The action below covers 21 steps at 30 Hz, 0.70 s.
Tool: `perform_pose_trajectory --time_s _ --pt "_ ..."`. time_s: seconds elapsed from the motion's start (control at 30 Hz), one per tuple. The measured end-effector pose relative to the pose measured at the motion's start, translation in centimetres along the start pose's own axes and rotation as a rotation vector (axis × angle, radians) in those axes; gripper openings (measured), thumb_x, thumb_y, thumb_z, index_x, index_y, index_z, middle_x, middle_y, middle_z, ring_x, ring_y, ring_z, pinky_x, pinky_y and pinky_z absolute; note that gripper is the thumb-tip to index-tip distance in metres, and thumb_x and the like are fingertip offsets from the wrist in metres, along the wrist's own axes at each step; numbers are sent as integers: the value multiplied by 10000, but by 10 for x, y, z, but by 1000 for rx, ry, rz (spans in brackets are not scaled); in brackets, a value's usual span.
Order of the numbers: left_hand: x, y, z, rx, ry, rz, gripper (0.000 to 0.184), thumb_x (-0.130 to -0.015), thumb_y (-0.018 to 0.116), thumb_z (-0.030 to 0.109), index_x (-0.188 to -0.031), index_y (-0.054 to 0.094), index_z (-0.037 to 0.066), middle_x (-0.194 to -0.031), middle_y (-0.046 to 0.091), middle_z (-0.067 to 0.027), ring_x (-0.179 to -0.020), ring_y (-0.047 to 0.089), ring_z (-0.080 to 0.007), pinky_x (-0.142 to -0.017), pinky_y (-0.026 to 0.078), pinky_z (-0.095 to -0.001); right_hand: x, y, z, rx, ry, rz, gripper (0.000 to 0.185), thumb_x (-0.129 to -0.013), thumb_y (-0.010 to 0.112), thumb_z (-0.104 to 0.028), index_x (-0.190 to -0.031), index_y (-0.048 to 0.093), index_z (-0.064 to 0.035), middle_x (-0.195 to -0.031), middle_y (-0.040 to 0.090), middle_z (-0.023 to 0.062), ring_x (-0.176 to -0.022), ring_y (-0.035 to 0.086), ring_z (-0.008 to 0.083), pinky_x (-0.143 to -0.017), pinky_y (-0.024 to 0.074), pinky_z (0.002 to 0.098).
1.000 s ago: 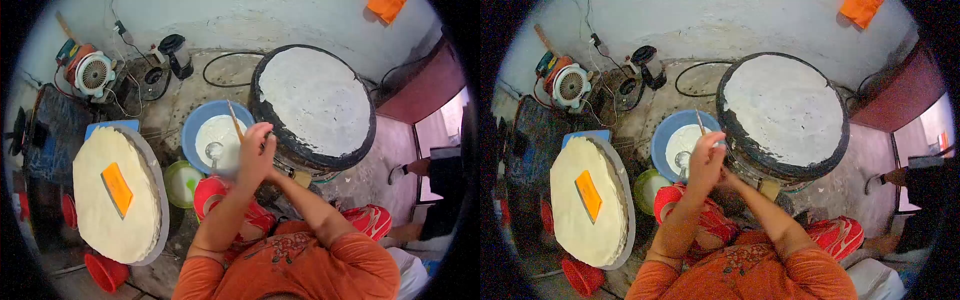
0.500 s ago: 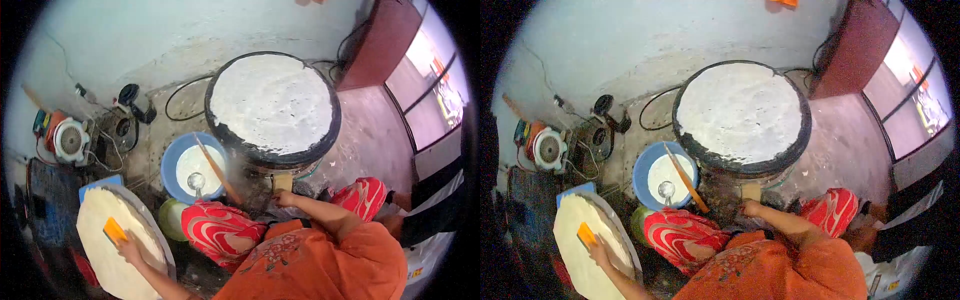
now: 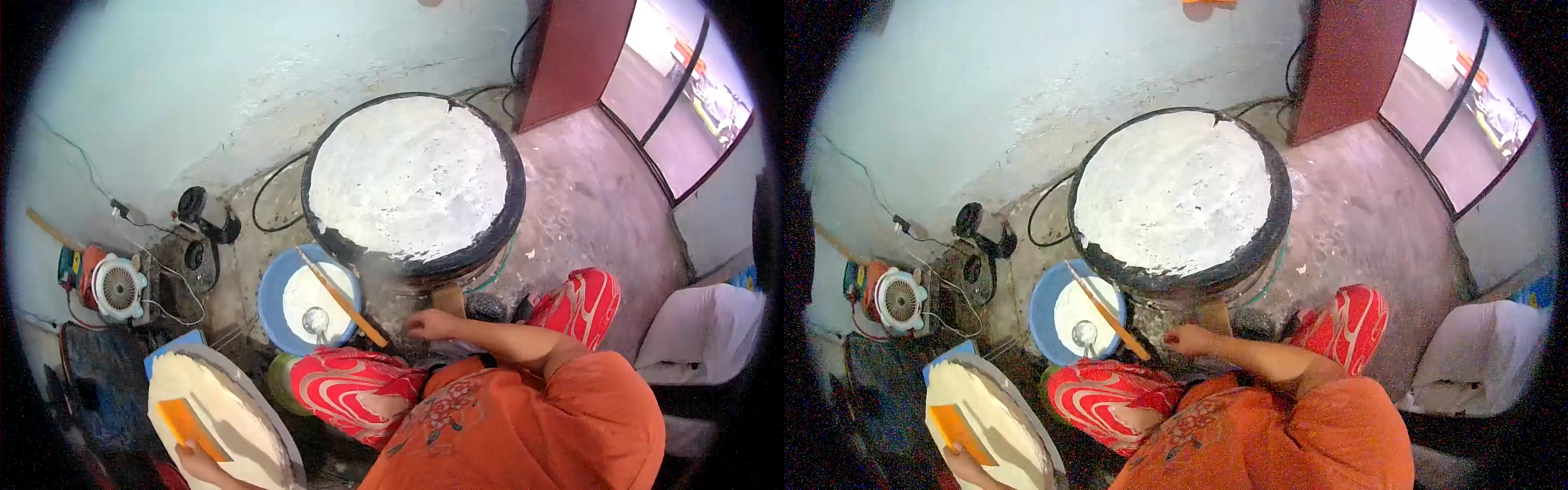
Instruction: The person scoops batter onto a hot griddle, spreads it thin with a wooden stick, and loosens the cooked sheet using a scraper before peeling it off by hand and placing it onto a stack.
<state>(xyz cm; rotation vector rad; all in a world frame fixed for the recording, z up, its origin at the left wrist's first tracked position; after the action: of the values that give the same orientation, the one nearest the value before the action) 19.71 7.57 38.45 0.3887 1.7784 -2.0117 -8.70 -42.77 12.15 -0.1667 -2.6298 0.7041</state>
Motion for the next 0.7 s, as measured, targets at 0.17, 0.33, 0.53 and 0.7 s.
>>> perform_pose_trajectory --time_s 0.17,0.33,0.53,0.7 --pt "65 -51 150 485 478 -24 370 -760 527 36 -1122 531 -46 -949 595 -216 -825 585 -312 -752 461 -319 21 -65 -139 -130 -461 401 552 -706 697 -155 -1178 433 -48 -1172 497 174 -1031 527 318 -875 418 406" --pt "170 -54 309 390 1141 -162 360 -607 617 61 -963 567 37 -725 554 -124 -625 544 -314 -543 444 -413 72 -129 -246 627 -891 795 340 -758 553 -188 -1071 494 -68 -1038 523 124 -1048 497 302 -933 355 438" --pt "213 -63 377 581 1356 -257 527 -730 654 212 -1177 459 10 -1219 468 -199 -1128 453 -330 -945 336 -476 48 -160 -144 371 -552 302 154 -801 533 -219 -914 539 -114 -753 584 110 -671 599 292 -571 463 431" --pt "189 -26 340 603 1011 -308 519 -821 581 197 -1249 399 -32 -1307 382 -238 -1180 375 -421 -971 305 -484 84 -305 51 201 187 984 765 -695 704 -308 -1343 331 -149 -994 606 200 -884 596 346 -778 485 400"
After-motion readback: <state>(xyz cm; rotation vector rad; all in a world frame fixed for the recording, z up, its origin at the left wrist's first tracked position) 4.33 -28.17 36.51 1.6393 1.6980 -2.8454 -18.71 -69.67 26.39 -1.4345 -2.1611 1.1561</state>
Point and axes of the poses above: each hand's wrist, its own x-axis away from the middle knuckle, its own y-axis out of the palm, z = x × y, the point moved 5 cm from there along -x, towards the middle knuckle
